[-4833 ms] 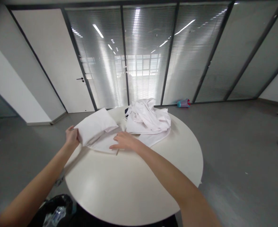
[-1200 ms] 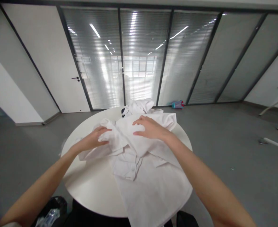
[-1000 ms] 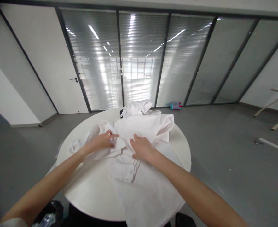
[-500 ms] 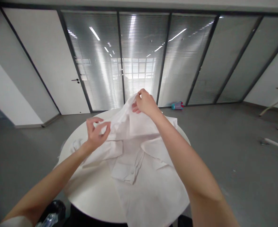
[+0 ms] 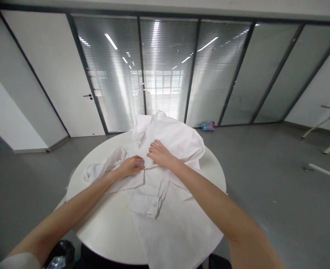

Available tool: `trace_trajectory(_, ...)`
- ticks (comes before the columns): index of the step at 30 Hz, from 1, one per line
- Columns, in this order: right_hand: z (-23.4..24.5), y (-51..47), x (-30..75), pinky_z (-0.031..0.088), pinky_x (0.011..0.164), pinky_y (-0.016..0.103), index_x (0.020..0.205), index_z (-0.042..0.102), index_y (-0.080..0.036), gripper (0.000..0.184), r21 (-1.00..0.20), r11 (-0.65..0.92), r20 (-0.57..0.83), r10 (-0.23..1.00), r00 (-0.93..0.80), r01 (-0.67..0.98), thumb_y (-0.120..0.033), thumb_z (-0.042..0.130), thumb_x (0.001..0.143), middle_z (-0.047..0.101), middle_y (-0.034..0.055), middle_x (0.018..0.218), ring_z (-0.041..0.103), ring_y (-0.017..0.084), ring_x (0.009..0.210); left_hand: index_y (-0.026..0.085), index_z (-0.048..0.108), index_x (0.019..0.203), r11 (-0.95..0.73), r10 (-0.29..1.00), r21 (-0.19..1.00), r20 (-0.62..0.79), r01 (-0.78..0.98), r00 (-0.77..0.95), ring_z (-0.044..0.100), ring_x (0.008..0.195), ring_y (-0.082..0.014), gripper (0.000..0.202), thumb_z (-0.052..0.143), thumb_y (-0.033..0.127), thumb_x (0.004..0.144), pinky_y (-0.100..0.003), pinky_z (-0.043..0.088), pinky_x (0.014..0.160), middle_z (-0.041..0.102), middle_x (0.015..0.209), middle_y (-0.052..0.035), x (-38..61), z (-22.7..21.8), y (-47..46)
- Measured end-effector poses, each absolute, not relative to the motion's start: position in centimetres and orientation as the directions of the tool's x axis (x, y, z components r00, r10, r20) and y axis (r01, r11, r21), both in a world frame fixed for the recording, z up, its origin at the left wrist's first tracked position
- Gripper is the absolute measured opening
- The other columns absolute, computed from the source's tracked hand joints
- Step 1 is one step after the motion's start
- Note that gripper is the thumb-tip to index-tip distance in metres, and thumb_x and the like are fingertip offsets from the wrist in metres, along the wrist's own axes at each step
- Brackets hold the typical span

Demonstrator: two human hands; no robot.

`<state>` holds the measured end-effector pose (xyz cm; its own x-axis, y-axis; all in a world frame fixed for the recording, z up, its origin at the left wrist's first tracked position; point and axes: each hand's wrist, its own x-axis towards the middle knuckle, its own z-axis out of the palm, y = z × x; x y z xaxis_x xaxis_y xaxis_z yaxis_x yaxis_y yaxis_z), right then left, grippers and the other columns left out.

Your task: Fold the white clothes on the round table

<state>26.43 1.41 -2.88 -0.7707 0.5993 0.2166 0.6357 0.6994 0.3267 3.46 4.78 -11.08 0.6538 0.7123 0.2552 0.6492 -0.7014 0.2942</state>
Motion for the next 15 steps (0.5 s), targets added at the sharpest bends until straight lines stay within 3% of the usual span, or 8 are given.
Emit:
trace_trajectory(2,-3.1,1.1,27.2,0.022,0.111,0.049,0.093,0.075,-0.020,0.010,0.335,0.702,0.265,0.570,-0.778,0.628,-0.019,0.071,0.084,0.072,0.0089,0.102,0.051,0.027,0.115,0.022,0.072,0.103,-0.718,0.693,0.320,0.252,0.618,0.675,0.069,0.101,-0.0240,0.028,0.062,0.043,0.088,-0.033,0.051,0.094,0.071,0.113,-0.0086,3.1,-10.7,4.5)
trace_trajectory(5,-1.9,0.4,29.0,0.029,0.107,0.045,0.093,0.075,-0.025,0.014,0.184,0.711,0.497,0.529,-0.688,0.679,-0.022,0.061,0.092,0.070,0.0064,0.114,0.053,0.024,0.115,0.022,0.073,0.098,-0.712,0.696,0.418,0.317,0.564,0.644,0.070,0.093,-0.0240,0.025,0.062,0.042,0.086,-0.032,0.052,0.088,0.074,0.096,-0.0064,2.6,-10.0,4.0)
trace_trajectory(8,0.0,-0.6,32.7,0.038,0.100,0.043,0.094,0.073,-0.025,0.018,-0.083,0.626,0.788,0.518,-0.334,0.776,-0.028,0.056,0.095,0.070,0.0073,0.111,0.057,0.023,0.108,0.021,0.072,0.091,-0.655,0.754,0.531,0.414,0.538,0.509,0.068,0.081,-0.0233,0.023,0.058,0.039,0.087,-0.033,0.052,0.078,0.073,0.081,-0.0043,1.8,-8.8,3.6)
trace_trajectory(10,1.1,-0.9,36.4,0.043,0.093,0.041,0.091,0.069,-0.022,0.017,-0.297,0.523,0.875,0.484,0.008,0.799,-0.028,0.054,0.093,0.069,0.0081,0.099,0.060,0.023,0.099,0.020,0.069,0.089,-0.623,0.782,0.562,0.460,0.545,0.420,0.065,0.078,-0.0216,0.027,0.050,0.039,0.092,-0.033,0.050,0.075,0.071,0.080,-0.0042,1.0,-7.7,3.5)
trace_trajectory(12,1.8,-1.0,40.9,0.046,0.084,0.038,0.089,0.066,-0.020,0.014,-0.535,0.397,0.819,0.459,0.344,0.745,-0.026,0.053,0.090,0.067,0.0071,0.090,0.061,0.021,0.086,0.019,0.063,0.085,-0.598,0.794,0.625,0.549,0.502,0.262,0.061,0.078,-0.0193,0.029,0.044,0.039,0.095,-0.031,0.048,0.074,0.067,0.080,-0.0031,0.2,-6.3,3.6)
trace_trajectory(15,2.3,-0.9,47.0,0.047,0.077,0.036,0.073,0.060,-0.022,0.009,-0.841,0.221,0.539,0.424,0.728,0.494,-0.017,0.057,0.080,0.061,0.0034,0.074,0.059,0.019,0.074,0.020,0.052,0.081,-0.597,0.764,0.753,0.639,0.276,-0.091,0.056,0.080,-0.0155,0.028,0.048,0.044,0.095,-0.028,0.047,0.076,0.058,0.077,0.0015,-0.9,-3.8,3.9)
